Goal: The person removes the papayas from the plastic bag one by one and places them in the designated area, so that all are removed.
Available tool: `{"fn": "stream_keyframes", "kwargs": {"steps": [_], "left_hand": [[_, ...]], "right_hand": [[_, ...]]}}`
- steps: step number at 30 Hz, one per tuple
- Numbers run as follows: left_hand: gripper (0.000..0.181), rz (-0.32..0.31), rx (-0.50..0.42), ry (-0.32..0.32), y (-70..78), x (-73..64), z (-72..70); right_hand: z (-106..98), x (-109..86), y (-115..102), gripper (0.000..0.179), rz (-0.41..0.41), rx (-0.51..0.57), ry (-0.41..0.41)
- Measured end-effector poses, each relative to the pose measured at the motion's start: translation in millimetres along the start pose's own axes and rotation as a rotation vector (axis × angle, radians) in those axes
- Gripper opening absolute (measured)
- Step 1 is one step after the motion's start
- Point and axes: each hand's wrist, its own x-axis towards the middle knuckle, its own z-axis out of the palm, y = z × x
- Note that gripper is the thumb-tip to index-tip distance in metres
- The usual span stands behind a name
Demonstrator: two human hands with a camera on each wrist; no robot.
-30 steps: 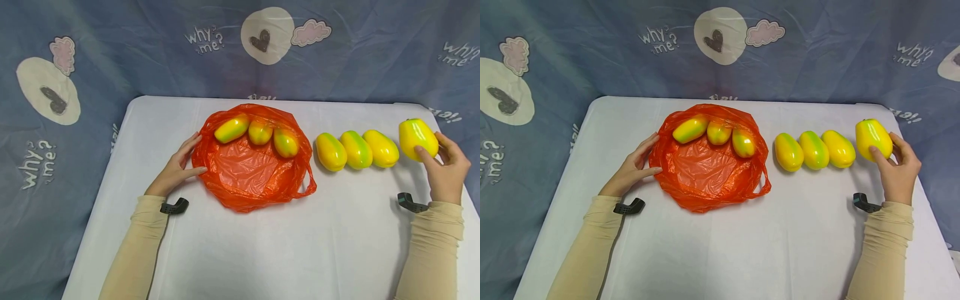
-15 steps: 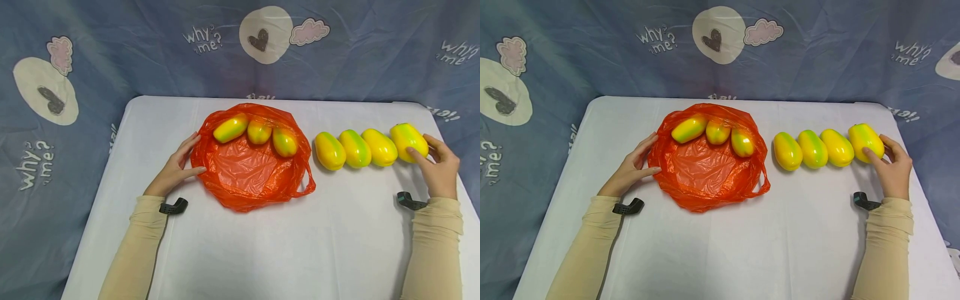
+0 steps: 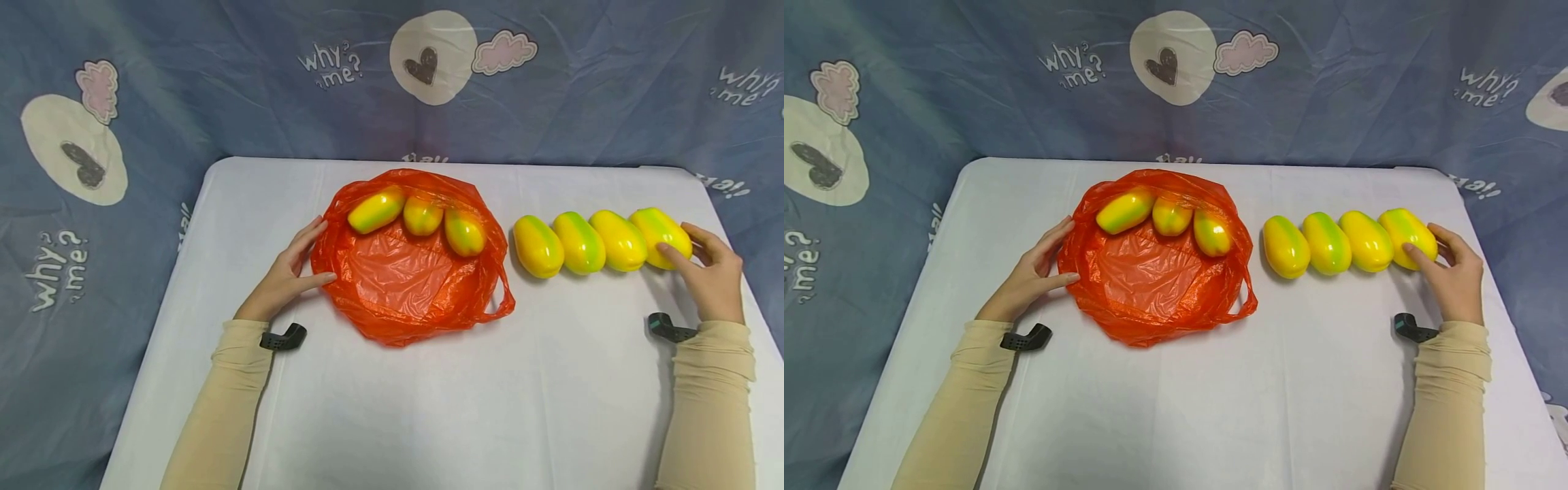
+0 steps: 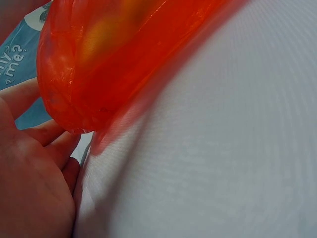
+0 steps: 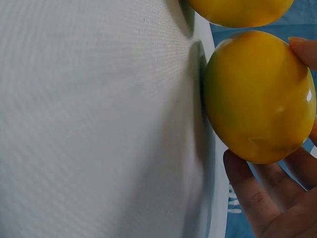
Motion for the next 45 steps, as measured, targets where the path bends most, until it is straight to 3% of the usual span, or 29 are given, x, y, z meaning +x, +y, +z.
{"fn": "stream_keyframes", "kwargs": {"steps": [13,32,41,45], "left_hand": [[0.088,0.004,-0.004,0.0,1.7,-0.5,0.4],[0.088,-0.013,-0.007,0.007,1.9,-2.5,-0.2],[0.088,-0.02,-0.007,0.014,3.0,-4.4,-0.9],[0.087,-0.013,-0.011,0.003,3.4,-2.1,-0.1]], "right_hand": [[1,-2.1,0,0.063,0.017,-0.023,-0.039],[0,-4.2,-2,0.059,-0.013,0.064,0.022],[5,-8.2,-13,0.054,0.002,0.08,0.166],[7,-15.3,-21,0.052,-0.041,0.058,0.252]]}}
